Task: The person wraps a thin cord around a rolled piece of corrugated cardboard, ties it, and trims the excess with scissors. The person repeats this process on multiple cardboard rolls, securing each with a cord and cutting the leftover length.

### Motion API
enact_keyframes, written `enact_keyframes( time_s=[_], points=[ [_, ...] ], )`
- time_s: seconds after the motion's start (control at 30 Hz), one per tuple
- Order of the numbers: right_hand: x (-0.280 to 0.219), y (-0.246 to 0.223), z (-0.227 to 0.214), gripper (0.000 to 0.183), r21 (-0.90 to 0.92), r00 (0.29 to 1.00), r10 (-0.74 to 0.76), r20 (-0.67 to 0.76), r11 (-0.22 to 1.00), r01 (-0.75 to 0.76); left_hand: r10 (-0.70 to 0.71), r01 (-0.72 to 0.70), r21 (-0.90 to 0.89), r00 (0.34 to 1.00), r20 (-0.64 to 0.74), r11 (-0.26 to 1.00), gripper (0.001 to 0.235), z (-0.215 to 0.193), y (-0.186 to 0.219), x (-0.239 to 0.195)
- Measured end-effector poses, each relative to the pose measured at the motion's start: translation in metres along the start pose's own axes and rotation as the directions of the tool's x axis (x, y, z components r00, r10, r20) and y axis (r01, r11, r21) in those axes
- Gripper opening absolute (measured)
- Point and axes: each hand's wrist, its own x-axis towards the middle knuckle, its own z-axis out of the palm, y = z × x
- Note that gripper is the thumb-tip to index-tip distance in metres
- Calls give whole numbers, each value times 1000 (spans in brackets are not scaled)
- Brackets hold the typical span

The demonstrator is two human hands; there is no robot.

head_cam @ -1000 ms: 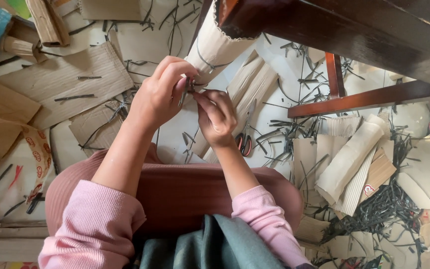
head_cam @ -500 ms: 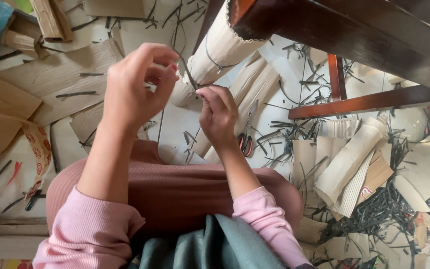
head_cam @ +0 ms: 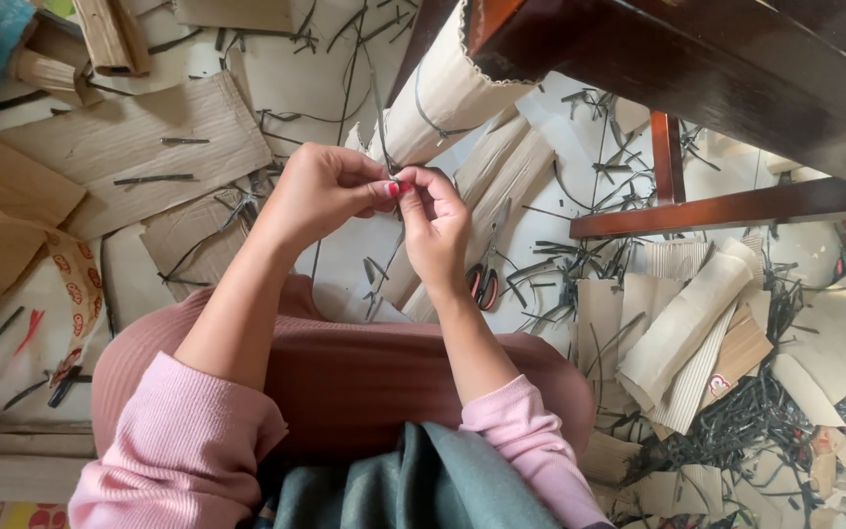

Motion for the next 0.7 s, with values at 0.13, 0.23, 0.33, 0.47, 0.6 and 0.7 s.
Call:
enact_keyframes(
  time_s=[0.13,0.23,0.33,0.47,0.6,0.7],
  points=[
    [1,3,-2,11,0,999,28,-14,1000,-28,-24,24,0,999,-21,1000,22,2,10,-2],
    [1,1,0,11,-23,1000,19,-23,1000,-19,-45,53,93,995,-85,994,18,2,12,-3],
    [-1,-7,5,9,-21,999,12,-39,1000,-13,-42,73,179,985,-169,981,13,2,9,-2],
    [-4,-20,10,8,-52,999,-25,-48,998,22,-48,122,259,960,-274,958,8,3,11,-4],
    [0,-23,4,12,-181,988,-151,-31,973,143,-28,88,161,938,-346,983,14,6,12,-6],
    [1,-26,-1,13,-334,970,-244,-17,916,225,10,63,169,916,-401,984,12,8,1,0]
  ],
)
